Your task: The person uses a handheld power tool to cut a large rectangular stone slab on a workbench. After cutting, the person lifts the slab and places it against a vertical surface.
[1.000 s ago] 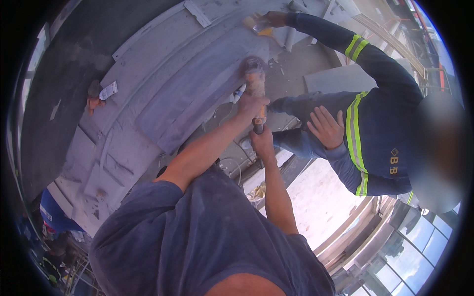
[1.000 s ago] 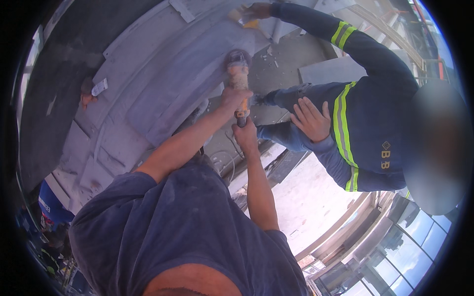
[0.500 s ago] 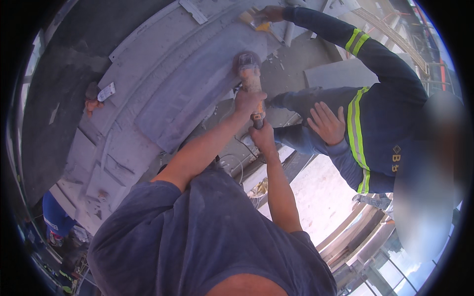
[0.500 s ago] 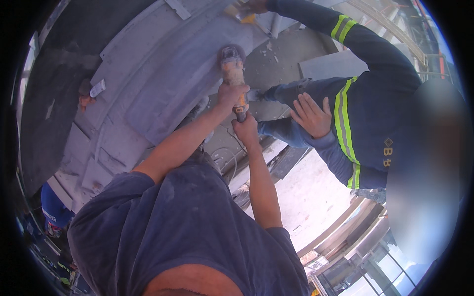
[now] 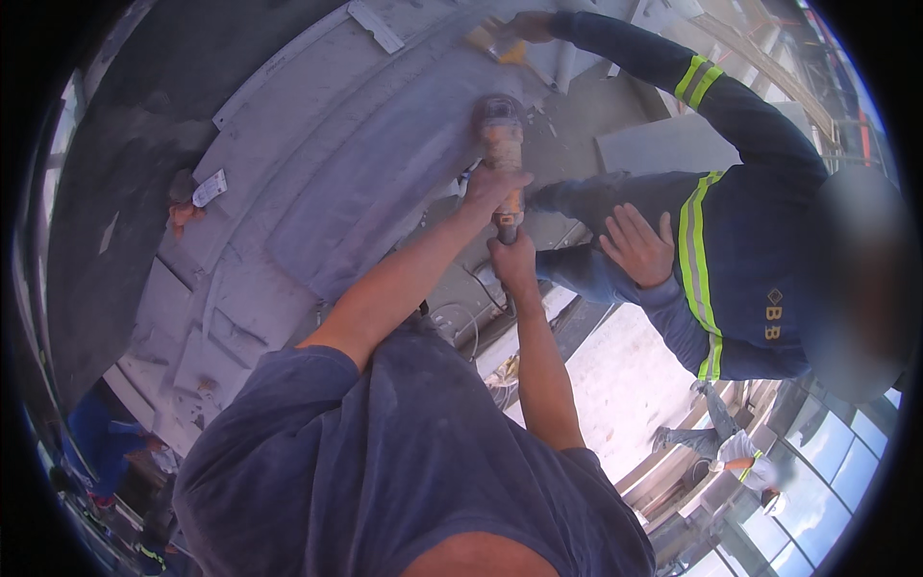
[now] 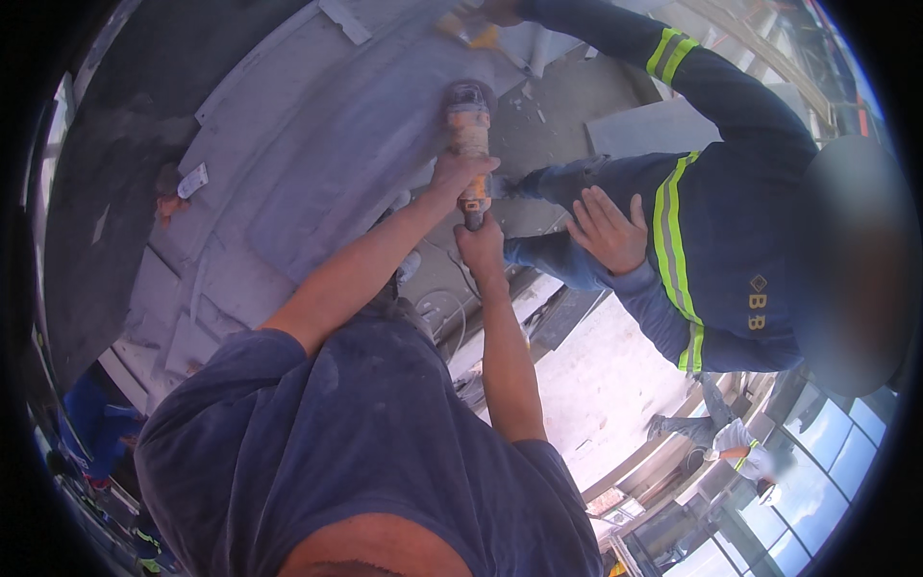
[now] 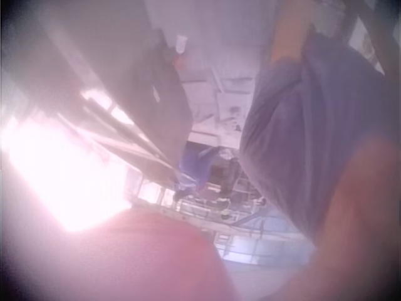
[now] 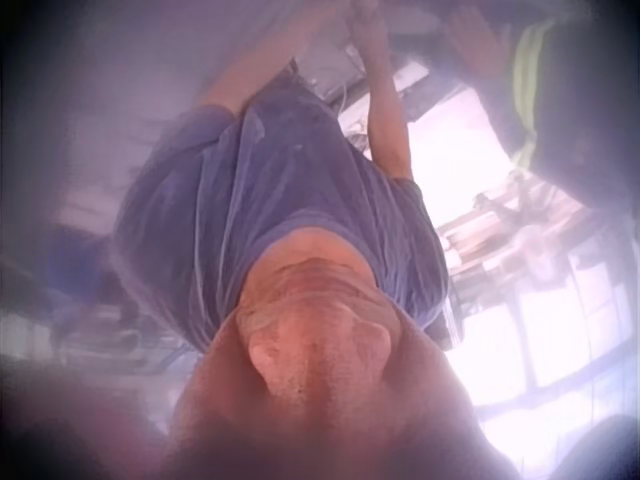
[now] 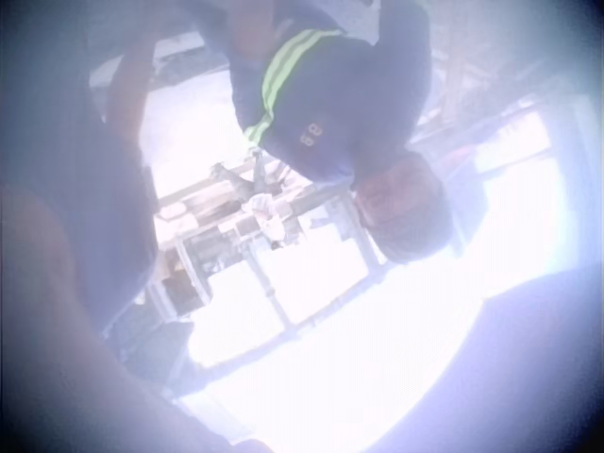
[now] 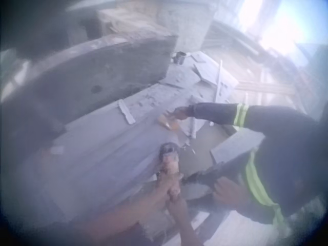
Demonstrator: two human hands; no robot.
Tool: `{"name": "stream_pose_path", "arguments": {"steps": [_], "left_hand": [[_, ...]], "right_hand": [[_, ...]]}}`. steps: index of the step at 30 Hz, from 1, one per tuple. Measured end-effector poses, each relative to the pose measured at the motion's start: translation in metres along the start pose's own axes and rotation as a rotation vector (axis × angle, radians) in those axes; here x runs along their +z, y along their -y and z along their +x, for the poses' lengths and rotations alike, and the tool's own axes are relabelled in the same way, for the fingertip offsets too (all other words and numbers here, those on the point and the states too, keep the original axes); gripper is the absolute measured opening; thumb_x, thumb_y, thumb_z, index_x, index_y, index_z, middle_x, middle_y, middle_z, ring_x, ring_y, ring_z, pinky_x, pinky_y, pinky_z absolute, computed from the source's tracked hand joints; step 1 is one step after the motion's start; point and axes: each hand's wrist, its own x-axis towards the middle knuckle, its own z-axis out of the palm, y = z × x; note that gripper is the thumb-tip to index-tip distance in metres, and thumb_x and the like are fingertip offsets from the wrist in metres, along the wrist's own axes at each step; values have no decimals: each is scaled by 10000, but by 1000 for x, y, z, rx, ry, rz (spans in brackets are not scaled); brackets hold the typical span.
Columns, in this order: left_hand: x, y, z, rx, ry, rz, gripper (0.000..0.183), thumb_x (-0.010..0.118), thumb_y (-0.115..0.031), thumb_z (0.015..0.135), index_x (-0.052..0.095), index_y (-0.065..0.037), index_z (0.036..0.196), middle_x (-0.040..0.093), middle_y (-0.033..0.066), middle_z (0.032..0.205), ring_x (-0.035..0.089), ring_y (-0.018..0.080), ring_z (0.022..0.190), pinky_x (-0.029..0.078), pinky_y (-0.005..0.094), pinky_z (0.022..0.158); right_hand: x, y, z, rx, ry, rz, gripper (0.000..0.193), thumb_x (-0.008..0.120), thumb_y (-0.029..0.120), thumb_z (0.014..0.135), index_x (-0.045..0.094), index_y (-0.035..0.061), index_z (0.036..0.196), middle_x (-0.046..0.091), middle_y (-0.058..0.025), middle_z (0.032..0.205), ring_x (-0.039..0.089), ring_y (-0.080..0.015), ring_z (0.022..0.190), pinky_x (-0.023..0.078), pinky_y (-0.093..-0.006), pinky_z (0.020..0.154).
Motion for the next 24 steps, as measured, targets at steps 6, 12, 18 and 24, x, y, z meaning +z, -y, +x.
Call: {"name": "stream_pose_path", "arguments": {"steps": [6, 12, 18, 24], "left_hand": [[-9, 12, -27, -57, -113, 30, 547, 954, -223, 814, 697, 26, 1227, 772, 131, 1089, 786, 245, 937, 651, 426, 803], [-4, 20, -30, 56, -124, 8, 463, 937, -146, 822, 712, 27, 1188, 762, 126, 1058, 772, 231, 871, 643, 423, 759], [3, 21, -5, -48, -119, 63, 556, 941, -220, 768, 701, 43, 1195, 785, 166, 1042, 798, 272, 887, 652, 430, 782], [11, 14, 9, -14, -83, 71, 406, 916, -141, 834, 721, 28, 1147, 757, 129, 1032, 771, 237, 865, 638, 435, 743]], "right_hand": [[-20, 10, -31, 98, 157, 14, 486, 741, 220, 847, 678, -103, 1205, 777, -318, 994, 773, -499, 1015, 584, -525, 912], [-16, -9, -28, 33, 137, -18, 466, 722, 204, 851, 675, -112, 1190, 774, -355, 1034, 759, -544, 1057, 580, -541, 916], [-8, -9, -17, 144, 111, 9, 441, 717, 218, 867, 680, -83, 1186, 781, -273, 909, 780, -442, 788, 598, -502, 725], [-20, 17, -19, 181, 133, 117, 404, 721, 219, 869, 676, -61, 1156, 760, -212, 837, 726, -348, 637, 573, -467, 618]]}}
